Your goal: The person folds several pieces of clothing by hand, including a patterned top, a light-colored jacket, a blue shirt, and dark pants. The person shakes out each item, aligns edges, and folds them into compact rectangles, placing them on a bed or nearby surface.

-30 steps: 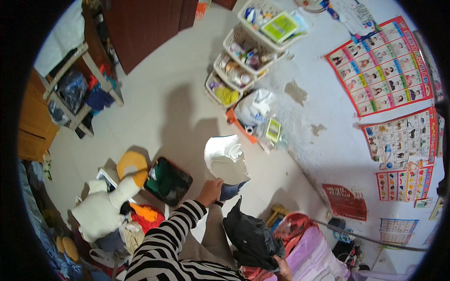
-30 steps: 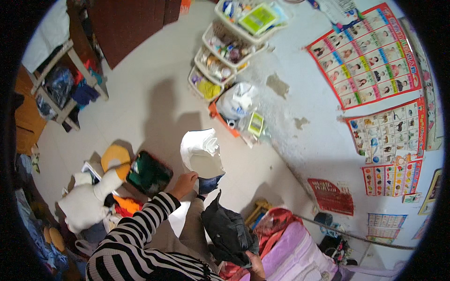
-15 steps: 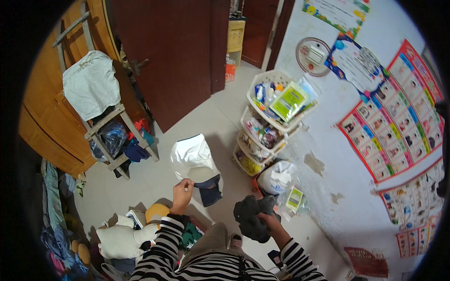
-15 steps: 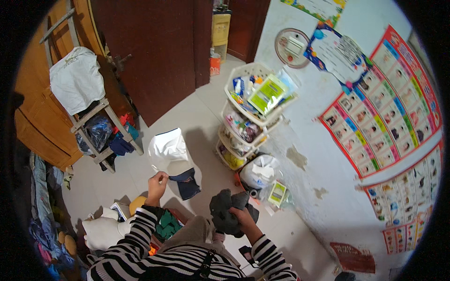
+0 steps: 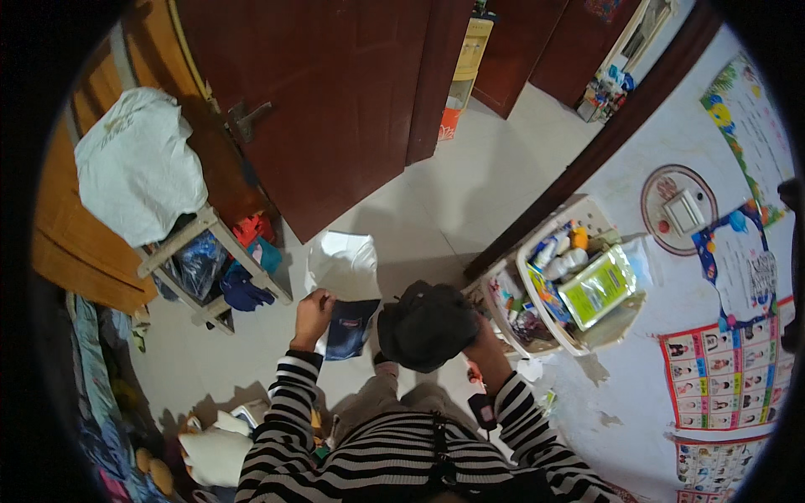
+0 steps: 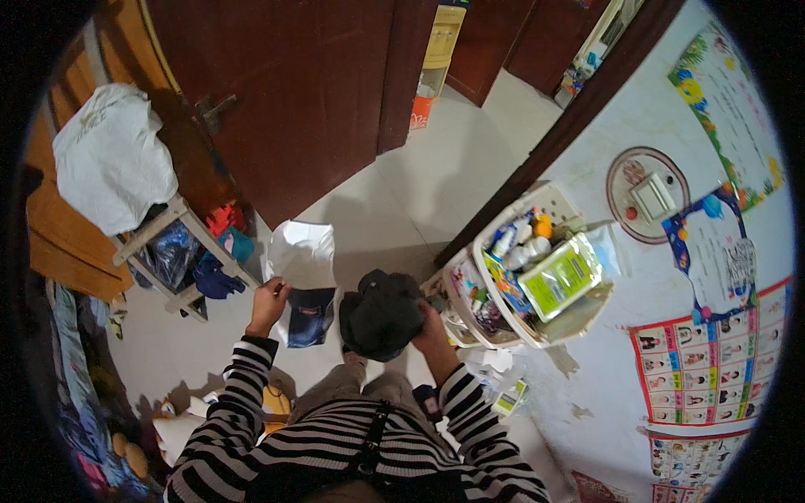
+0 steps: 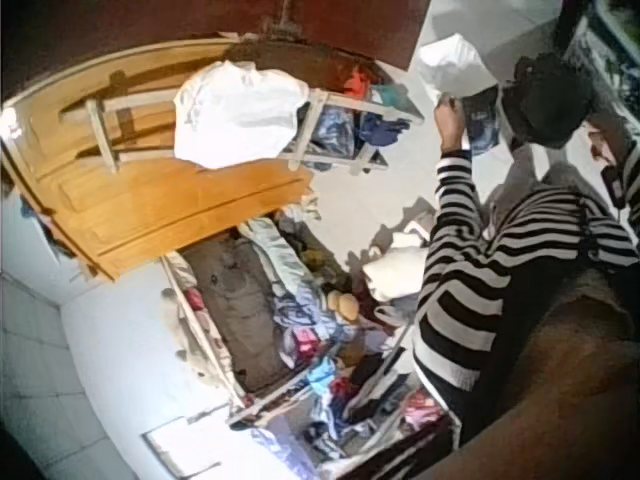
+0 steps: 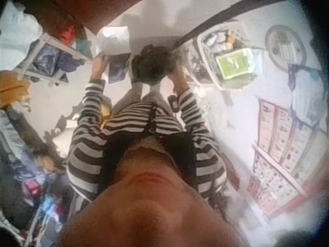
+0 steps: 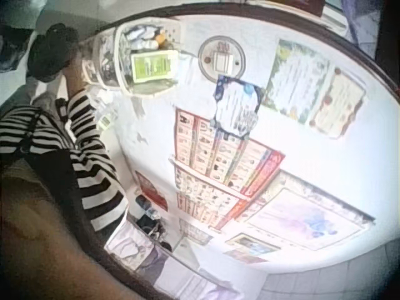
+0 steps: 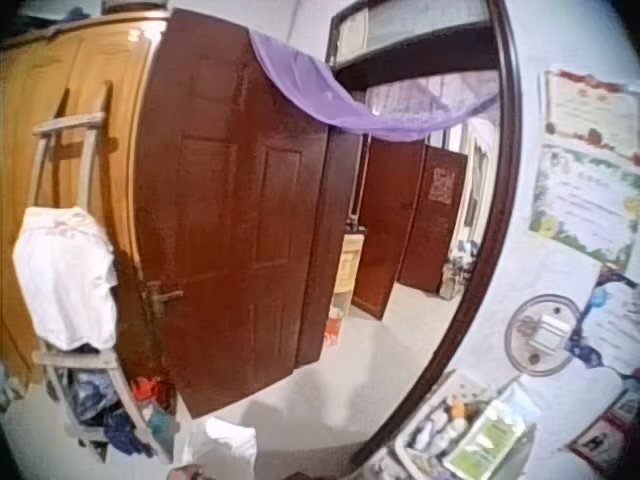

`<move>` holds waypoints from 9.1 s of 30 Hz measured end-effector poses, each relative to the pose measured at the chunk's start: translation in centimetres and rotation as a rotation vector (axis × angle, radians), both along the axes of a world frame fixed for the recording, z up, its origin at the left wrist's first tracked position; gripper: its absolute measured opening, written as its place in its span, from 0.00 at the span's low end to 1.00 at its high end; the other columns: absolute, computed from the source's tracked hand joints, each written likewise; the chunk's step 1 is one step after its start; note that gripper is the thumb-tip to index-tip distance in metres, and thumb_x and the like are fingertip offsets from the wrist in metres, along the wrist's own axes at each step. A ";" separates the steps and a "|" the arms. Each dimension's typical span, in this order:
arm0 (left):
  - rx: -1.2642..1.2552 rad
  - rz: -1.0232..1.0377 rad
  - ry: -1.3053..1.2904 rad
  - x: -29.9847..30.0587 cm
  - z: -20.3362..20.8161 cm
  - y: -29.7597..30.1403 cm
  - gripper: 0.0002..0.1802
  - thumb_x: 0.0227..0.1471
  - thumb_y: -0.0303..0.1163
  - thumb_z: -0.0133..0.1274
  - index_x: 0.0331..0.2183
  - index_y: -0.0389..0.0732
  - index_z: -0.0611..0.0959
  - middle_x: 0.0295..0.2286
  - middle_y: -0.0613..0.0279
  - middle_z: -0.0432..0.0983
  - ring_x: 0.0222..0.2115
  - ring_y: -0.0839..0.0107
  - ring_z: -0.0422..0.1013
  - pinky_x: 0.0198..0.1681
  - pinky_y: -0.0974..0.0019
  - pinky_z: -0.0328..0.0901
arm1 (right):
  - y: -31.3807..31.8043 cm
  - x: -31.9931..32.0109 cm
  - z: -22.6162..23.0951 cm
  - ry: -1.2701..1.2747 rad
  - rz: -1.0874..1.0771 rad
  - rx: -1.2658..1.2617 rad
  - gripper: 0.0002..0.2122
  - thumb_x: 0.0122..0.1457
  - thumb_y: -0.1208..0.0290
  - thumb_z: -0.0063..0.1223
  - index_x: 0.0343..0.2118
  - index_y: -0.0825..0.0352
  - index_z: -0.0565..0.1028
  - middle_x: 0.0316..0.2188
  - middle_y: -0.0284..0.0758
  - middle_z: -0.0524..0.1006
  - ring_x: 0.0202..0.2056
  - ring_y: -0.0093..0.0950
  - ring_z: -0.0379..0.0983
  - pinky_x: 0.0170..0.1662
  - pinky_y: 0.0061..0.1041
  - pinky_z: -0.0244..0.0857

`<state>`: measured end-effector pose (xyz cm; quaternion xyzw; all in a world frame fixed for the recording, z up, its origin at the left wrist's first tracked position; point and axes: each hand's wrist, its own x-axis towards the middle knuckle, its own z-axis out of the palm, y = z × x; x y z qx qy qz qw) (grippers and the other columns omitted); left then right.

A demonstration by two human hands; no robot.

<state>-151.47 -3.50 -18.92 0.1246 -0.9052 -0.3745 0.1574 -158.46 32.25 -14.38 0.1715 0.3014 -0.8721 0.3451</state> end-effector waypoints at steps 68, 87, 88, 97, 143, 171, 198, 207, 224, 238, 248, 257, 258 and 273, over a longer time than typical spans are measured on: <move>0.204 -0.757 0.010 -179.6 0.7 68.7 0.10 0.47 0.34 0.52 0.26 0.36 0.80 0.20 0.49 0.74 0.24 0.54 0.73 0.27 0.59 0.66 | 59.9 -143.0 5.0 0.083 -1.111 0.114 0.16 0.62 0.64 0.38 0.45 0.70 0.72 0.42 0.41 0.75 0.42 0.37 0.72 0.50 0.36 0.65; 0.186 -0.411 0.072 -221.7 8.4 86.4 0.06 0.46 0.29 0.54 0.28 0.36 0.78 0.21 0.51 0.75 0.23 0.56 0.73 0.28 0.61 0.66 | 90.7 -197.0 -3.9 -0.247 -0.867 0.094 0.21 0.56 0.52 0.39 0.43 0.62 0.74 0.41 0.38 0.76 0.45 0.44 0.70 0.53 0.44 0.60; 0.172 -0.384 0.049 -223.1 7.7 86.1 0.06 0.46 0.29 0.54 0.27 0.36 0.77 0.21 0.51 0.75 0.23 0.56 0.73 0.28 0.60 0.66 | 90.9 -199.7 -4.1 -0.251 -0.829 0.106 0.21 0.56 0.52 0.38 0.43 0.62 0.74 0.41 0.38 0.76 0.45 0.43 0.70 0.53 0.44 0.61; 0.078 -0.144 -0.042 -239.6 1.6 80.1 0.06 0.47 0.30 0.53 0.27 0.38 0.78 0.23 0.49 0.75 0.27 0.50 0.72 0.31 0.55 0.66 | 85.9 -229.8 -1.8 -0.008 -0.475 0.295 0.15 0.57 0.62 0.42 0.42 0.67 0.71 0.38 0.40 0.76 0.40 0.37 0.73 0.46 0.38 0.68; -0.474 0.104 0.042 -308.5 -1.6 12.1 0.09 0.28 0.24 0.58 0.19 0.49 0.82 0.30 0.57 0.71 0.39 0.57 0.65 0.43 0.58 0.60 | 9.3 -322.9 7.3 0.606 0.248 0.511 0.18 0.43 0.70 0.63 0.36 0.72 0.72 0.31 0.37 0.75 0.30 0.27 0.73 0.35 0.26 0.68; -0.407 1.335 -0.439 -322.1 -15.6 -22.6 0.09 0.49 0.26 0.48 0.33 0.36 0.79 0.34 0.52 0.73 0.35 0.52 0.69 0.37 0.56 0.63 | -4.3 -368.7 0.9 0.374 -0.485 0.671 0.15 0.50 0.67 0.55 0.36 0.73 0.74 0.33 0.37 0.77 0.32 0.31 0.75 0.36 0.29 0.69; -0.089 -0.081 -0.068 -404.2 -19.3 -42.2 0.09 0.43 0.13 0.50 0.30 0.33 0.78 0.27 0.60 0.72 0.27 0.72 0.68 0.30 0.73 0.64 | -16.5 -394.5 -15.0 -0.070 -0.163 0.869 0.24 0.46 0.66 0.60 0.45 0.73 0.69 0.44 0.38 0.71 0.47 0.29 0.64 0.50 0.28 0.56; 0.015 -0.511 0.039 -422.2 -20.7 -36.0 0.07 0.43 0.16 0.52 0.29 0.34 0.78 0.29 0.54 0.74 0.28 0.61 0.72 0.32 0.67 0.66 | -20.5 -390.5 -12.7 -0.300 -0.368 1.037 0.16 0.50 0.70 0.57 0.41 0.72 0.73 0.36 0.33 0.75 0.37 0.25 0.70 0.42 0.24 0.63; -0.023 -0.979 0.061 -438.6 -14.3 -18.1 0.07 0.45 0.17 0.51 0.30 0.35 0.78 0.31 0.55 0.75 0.31 0.60 0.73 0.34 0.66 0.67 | -14.5 -390.5 -23.9 -0.555 -0.416 0.801 0.44 0.42 0.58 0.63 0.54 0.83 0.52 0.51 0.49 0.64 0.49 0.36 0.65 0.51 0.35 0.57; 0.137 -1.258 0.398 -444.5 -10.4 9.8 0.06 0.46 0.18 0.53 0.31 0.33 0.78 0.30 0.55 0.75 0.32 0.61 0.72 0.38 0.67 0.66 | -13.3 -386.5 -27.8 -0.668 -0.728 0.810 0.20 0.46 0.69 0.60 0.41 0.74 0.72 0.36 0.38 0.76 0.36 0.30 0.74 0.38 0.27 0.68; 0.198 -1.394 -0.255 -443.1 -19.5 11.3 0.14 0.47 0.22 0.52 0.39 0.36 0.77 0.33 0.54 0.74 0.31 0.65 0.72 0.34 0.68 0.67 | -14.9 -386.1 -26.2 -0.640 -0.601 0.815 0.24 0.46 0.68 0.61 0.44 0.77 0.69 0.39 0.43 0.74 0.37 0.33 0.73 0.40 0.29 0.68; 0.114 -1.211 -0.523 -445.3 -23.1 -6.5 0.13 0.49 0.28 0.54 0.38 0.34 0.78 0.32 0.55 0.78 0.32 0.68 0.75 0.36 0.68 0.68 | -16.5 -394.2 -23.9 -0.640 -0.328 0.845 0.29 0.44 0.63 0.63 0.44 0.78 0.67 0.38 0.43 0.73 0.37 0.33 0.71 0.41 0.29 0.67; 0.102 -1.159 -0.560 -445.4 -23.3 -8.7 0.13 0.49 0.28 0.53 0.38 0.35 0.78 0.33 0.55 0.78 0.32 0.68 0.75 0.37 0.68 0.68 | -16.8 -395.1 -24.6 -0.602 -0.276 0.849 0.29 0.44 0.63 0.62 0.45 0.78 0.67 0.39 0.42 0.73 0.38 0.33 0.71 0.42 0.28 0.66; 0.430 -0.803 -0.631 -444.3 -30.3 -41.8 0.13 0.52 0.31 0.52 0.39 0.35 0.79 0.33 0.55 0.78 0.34 0.68 0.74 0.39 0.66 0.67 | -36.5 -417.1 -18.4 -0.122 0.167 1.247 0.29 0.46 0.58 0.58 0.45 0.78 0.67 0.42 0.43 0.72 0.43 0.31 0.67 0.47 0.28 0.60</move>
